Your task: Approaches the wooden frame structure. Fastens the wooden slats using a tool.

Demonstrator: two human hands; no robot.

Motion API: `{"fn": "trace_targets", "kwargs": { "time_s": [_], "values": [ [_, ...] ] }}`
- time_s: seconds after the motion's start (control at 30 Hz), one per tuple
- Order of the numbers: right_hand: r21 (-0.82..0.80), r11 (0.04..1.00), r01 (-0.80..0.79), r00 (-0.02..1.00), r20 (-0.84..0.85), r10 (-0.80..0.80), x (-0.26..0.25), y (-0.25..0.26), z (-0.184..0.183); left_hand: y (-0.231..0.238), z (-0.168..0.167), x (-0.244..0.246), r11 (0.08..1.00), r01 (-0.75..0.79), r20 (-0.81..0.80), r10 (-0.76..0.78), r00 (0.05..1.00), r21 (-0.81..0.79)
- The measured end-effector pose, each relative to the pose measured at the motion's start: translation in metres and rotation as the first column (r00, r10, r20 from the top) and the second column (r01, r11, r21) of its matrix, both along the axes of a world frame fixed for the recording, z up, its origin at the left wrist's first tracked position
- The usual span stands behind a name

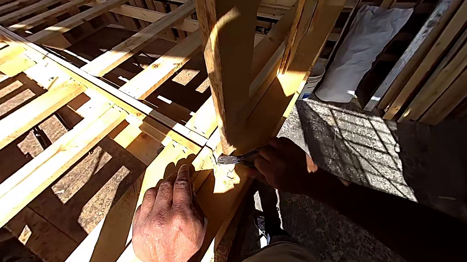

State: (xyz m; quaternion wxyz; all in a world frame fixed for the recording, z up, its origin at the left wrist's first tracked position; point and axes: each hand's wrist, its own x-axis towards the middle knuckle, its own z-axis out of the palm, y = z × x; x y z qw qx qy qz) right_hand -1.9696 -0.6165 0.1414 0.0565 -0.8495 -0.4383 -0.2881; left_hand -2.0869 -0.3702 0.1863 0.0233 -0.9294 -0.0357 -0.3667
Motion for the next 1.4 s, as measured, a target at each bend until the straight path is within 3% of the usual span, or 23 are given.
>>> {"fn": "trace_targets", "kwargs": {
  "time_s": [0.13,0.33,0.43,0.53,0.6,0.67,0.83,0.93,1.0,1.03,1.1,1.13,1.17,1.23,1.3,1.33,1.4],
  "values": [
    [0.098,0.995,-0.014,0.953,-0.299,0.042,-0.001,0.0,-0.003,0.001,0.0,-0.001,1.0,0.005,-0.016,-0.005,1.0,-0.006],
    [0.223,0.97,0.1,0.688,-0.72,0.094,-0.005,0.0,0.024,0.003,0.0,0.0,1.0,0.009,0.0,-0.009,1.0,0.007],
    [0.115,0.966,0.233,0.371,-0.929,0.022,-0.005,0.001,0.042,0.004,0.0,-0.002,1.0,0.009,-0.002,-0.009,1.0,-0.001],
    [0.131,0.922,0.363,-0.007,-0.99,0.143,0.0,0.0,0.038,0.004,0.0,-0.001,1.0,0.016,0.017,-0.016,1.0,-0.005],
    [0.191,0.894,0.405,-0.146,-0.952,0.269,0.002,-0.001,0.033,0.004,0.0,0.0,1.0,0.02,0.02,-0.02,1.0,-0.013],
    [0.211,0.884,0.417,-0.184,-0.933,0.309,0.004,-0.003,0.031,0.003,0.001,0.0,0.999,0.018,0.018,-0.017,1.0,-0.03],
    [0.155,0.901,0.405,-0.175,-0.954,0.242,0.005,-0.003,0.035,0.001,0.001,0.001,0.999,0.012,0.023,-0.011,1.0,-0.04],
    [0.146,0.923,0.357,-0.048,-0.984,0.174,0.001,-0.001,0.036,0.001,0.001,0.0,0.999,0.006,0.028,-0.005,1.0,-0.037],
    [0.113,0.954,0.279,0.213,-0.976,0.053,-0.009,0.003,0.036,0.003,0.0,0.001,0.999,0.017,0.045,-0.015,0.999,-0.03],
    [0.115,0.966,0.234,0.395,-0.919,0.014,-0.018,0.004,0.032,0.003,-0.001,0.0,0.999,0.021,0.05,-0.02,0.999,-0.026],
    [0.114,0.989,0.099,0.762,-0.647,-0.001,-0.048,-0.006,0.017,0.005,-0.002,-0.003,1.0,0.023,0.044,-0.022,0.999,-0.016],
    [0.09,0.994,0.063,0.873,-0.488,-0.011,-0.07,-0.021,0.014,0.008,-0.001,-0.003,1.0,0.027,0.042,-0.027,0.999,-0.003],
    [0.08,0.993,0.082,0.92,-0.39,-0.044,-0.093,-0.04,0.016,0.011,0.0,-0.002,0.999,0.035,0.044,-0.035,0.998,0.008],
    [0.124,0.956,0.265,0.902,-0.382,-0.201,-0.114,-0.081,0.025,0.012,-0.001,-0.002,0.999,0.034,0.036,-0.033,0.999,-0.006],
    [0.27,0.816,0.511,0.821,-0.434,-0.371,-0.115,-0.101,0.022,0.01,-0.001,-0.009,0.999,0.025,-0.021,-0.026,0.999,-0.034],
    [0.34,0.743,0.576,0.792,-0.457,-0.405,-0.111,-0.099,0.016,0.008,0.001,-0.007,0.999,0.029,-0.037,-0.031,0.999,-0.044],
    [0.385,0.746,0.543,0.817,-0.445,-0.366,-0.096,-0.078,0.004,0.005,0.003,-0.001,0.999,0.023,-0.042,-0.025,0.999,-0.048]
  ]
}}
